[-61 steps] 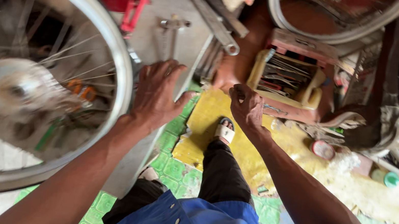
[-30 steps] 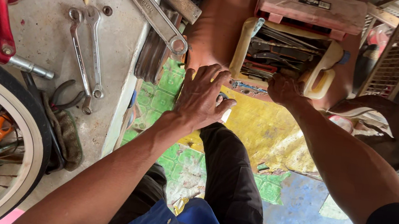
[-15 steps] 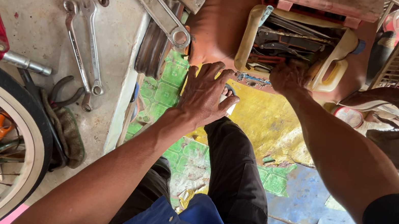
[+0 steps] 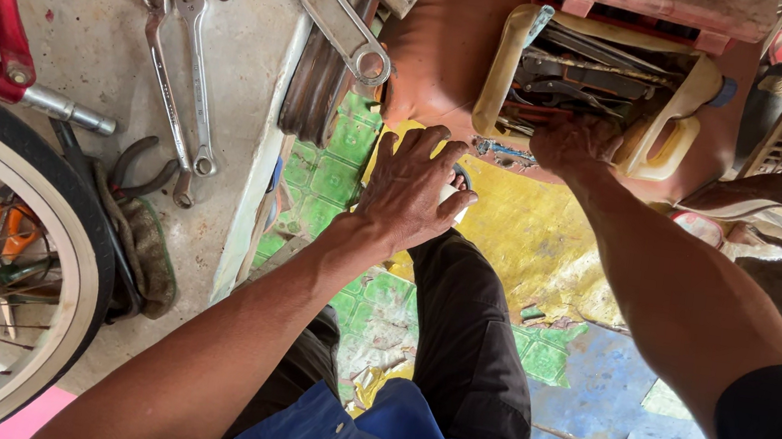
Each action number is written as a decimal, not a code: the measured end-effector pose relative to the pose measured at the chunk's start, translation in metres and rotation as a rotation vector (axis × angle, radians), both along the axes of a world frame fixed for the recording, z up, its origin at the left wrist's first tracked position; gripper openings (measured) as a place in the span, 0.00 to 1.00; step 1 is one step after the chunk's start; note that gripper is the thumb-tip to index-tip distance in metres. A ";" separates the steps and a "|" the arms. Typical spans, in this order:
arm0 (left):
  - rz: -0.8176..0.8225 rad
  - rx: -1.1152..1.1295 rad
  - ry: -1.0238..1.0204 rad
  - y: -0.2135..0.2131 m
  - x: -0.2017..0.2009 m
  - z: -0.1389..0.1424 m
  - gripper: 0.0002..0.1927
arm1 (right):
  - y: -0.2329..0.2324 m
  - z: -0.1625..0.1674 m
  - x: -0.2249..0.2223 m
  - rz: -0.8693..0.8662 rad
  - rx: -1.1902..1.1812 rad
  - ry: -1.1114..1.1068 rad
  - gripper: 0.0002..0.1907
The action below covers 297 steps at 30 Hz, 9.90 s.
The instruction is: The person removes a bicycle wheel from the frame and works on the hub using a wrench and a grease gun. They apply grease to the hub, tighten components with a wrench, and then reattach the wheel to the bicycle frame.
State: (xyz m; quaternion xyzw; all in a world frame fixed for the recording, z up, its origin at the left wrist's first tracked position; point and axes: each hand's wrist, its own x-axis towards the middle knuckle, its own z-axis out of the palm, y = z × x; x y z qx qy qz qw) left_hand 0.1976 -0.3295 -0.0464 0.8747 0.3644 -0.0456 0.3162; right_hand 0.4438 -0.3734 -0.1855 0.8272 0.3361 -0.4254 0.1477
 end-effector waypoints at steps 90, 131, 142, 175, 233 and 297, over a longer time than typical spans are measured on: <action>1.542 -0.970 -1.377 0.032 -0.427 0.250 0.10 | 0.129 0.424 -0.467 1.007 1.156 0.362 0.12; 1.550 -1.106 -1.715 0.057 -0.432 0.202 0.06 | 0.075 0.348 -0.519 0.246 0.696 0.878 0.17; 1.532 -1.191 -1.743 0.047 -0.431 0.198 0.10 | 0.067 0.347 -0.504 0.248 0.752 0.778 0.16; 1.527 -1.398 -2.038 0.048 -0.426 0.199 0.07 | 0.141 0.378 -0.497 0.862 0.829 0.588 0.12; 1.473 -1.238 -1.575 0.049 -0.435 0.224 0.11 | 0.181 0.451 -0.514 1.536 0.950 0.274 0.14; 1.432 0.004 -0.700 0.016 -0.432 0.274 0.14 | 0.096 0.383 -0.517 0.210 0.897 0.912 0.15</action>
